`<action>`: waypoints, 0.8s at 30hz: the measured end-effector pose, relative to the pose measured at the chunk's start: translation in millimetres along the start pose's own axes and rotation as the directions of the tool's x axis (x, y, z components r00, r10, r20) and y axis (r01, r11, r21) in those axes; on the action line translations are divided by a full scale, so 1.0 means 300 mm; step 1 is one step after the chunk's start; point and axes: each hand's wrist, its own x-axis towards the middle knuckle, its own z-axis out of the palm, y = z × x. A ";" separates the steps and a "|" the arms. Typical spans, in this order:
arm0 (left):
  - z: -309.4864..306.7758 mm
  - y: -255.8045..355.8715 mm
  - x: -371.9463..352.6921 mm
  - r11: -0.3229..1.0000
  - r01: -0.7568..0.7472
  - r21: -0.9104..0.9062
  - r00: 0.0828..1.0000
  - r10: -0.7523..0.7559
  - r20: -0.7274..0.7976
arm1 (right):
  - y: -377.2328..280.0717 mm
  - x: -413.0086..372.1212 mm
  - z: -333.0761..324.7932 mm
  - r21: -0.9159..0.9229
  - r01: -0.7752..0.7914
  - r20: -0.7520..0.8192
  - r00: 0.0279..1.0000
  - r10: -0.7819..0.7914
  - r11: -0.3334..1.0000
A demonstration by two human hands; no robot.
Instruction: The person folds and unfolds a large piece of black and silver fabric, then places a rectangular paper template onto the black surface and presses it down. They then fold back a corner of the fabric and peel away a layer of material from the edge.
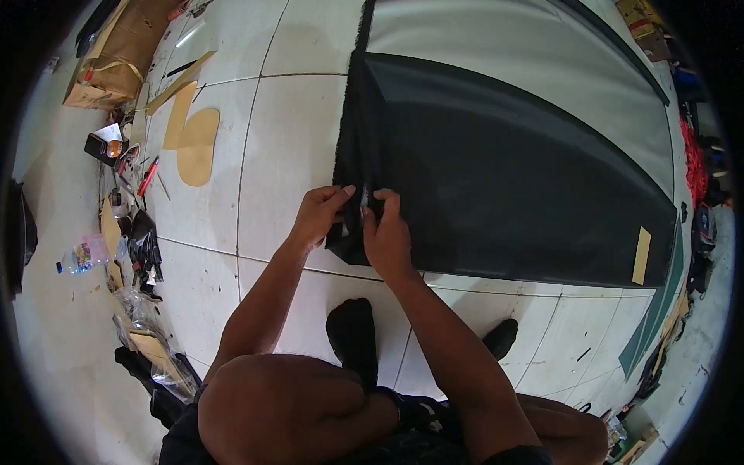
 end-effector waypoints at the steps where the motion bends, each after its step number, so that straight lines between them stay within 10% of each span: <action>1: 0.000 -0.006 0.004 1.000 -0.003 -0.020 1.000 0.003 0.003 | -0.006 -0.001 0.004 0.034 0.056 -0.040 0.998 -0.055 0.998; 4: -0.007 -0.019 0.014 1.000 -0.008 -0.022 1.000 0.008 0.020 | 0.029 0.015 0.013 -0.083 0.231 0.119 0.968 -0.220 0.969; 10: 0.012 0.012 -0.012 1.000 -0.014 -0.021 1.000 0.015 0.026 | -0.011 -0.003 0.023 -0.297 0.081 0.158 0.987 -0.035 0.951; 19: -0.005 -0.025 0.018 0.999 -0.017 -0.049 1.000 0.017 0.000 | -0.058 0.051 -0.031 -0.090 -0.365 0.244 0.894 0.376 0.926; 24: -0.001 -0.018 0.009 0.999 -0.007 -0.034 1.000 0.006 -0.009 | 0.000 0.001 -0.001 -0.007 -0.120 0.054 0.991 0.120 0.993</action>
